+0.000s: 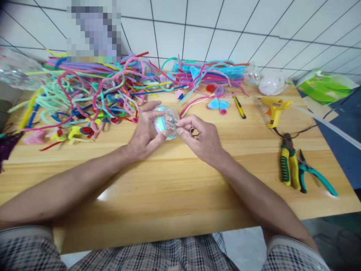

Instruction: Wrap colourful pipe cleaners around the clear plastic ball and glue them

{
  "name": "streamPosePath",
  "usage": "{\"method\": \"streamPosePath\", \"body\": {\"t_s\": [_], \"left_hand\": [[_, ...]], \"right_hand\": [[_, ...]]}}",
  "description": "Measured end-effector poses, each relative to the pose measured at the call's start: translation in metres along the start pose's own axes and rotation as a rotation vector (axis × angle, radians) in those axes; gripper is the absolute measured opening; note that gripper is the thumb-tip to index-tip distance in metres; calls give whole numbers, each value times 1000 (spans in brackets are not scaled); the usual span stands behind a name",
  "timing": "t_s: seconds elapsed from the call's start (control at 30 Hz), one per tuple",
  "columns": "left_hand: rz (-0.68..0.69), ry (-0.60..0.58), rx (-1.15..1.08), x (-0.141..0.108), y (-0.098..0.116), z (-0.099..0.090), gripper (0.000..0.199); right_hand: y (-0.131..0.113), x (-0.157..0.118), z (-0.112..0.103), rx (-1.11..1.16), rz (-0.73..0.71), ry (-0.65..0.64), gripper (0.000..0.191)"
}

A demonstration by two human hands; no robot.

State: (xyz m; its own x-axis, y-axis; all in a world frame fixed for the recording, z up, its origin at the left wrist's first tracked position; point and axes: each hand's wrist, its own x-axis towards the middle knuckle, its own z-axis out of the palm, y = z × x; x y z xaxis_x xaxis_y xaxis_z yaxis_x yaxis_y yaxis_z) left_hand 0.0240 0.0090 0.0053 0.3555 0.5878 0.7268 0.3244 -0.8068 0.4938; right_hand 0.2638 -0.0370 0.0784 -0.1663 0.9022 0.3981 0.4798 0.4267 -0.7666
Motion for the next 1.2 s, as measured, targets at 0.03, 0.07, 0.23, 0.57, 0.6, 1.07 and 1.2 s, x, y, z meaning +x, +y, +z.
{"method": "streamPosePath", "body": {"t_s": [0.03,0.07,0.23,0.57,0.6,1.07,1.2], "left_hand": [[9,-2,11,0,1,0,53],[16,-7,24,0,1,-1,53],[9,-38,56,0,2,-3,55],[13,-57,36,0,0,-6,62],[13,-58,31,0,0,-7,62],[-5,-58,33,-1,-2,-7,66],[-18,-68,32,-1,-2,-9,56]], "right_hand": [[2,0,1,8,-5,2,3],[3,0,1,16,-8,0,4],[6,2,5,23,-5,-48,5],[3,-1,14,66,6,-19,9],[3,-2,14,78,15,-2,9],[8,-4,19,111,6,-11,9],[6,-9,21,122,-4,39,9]]}}
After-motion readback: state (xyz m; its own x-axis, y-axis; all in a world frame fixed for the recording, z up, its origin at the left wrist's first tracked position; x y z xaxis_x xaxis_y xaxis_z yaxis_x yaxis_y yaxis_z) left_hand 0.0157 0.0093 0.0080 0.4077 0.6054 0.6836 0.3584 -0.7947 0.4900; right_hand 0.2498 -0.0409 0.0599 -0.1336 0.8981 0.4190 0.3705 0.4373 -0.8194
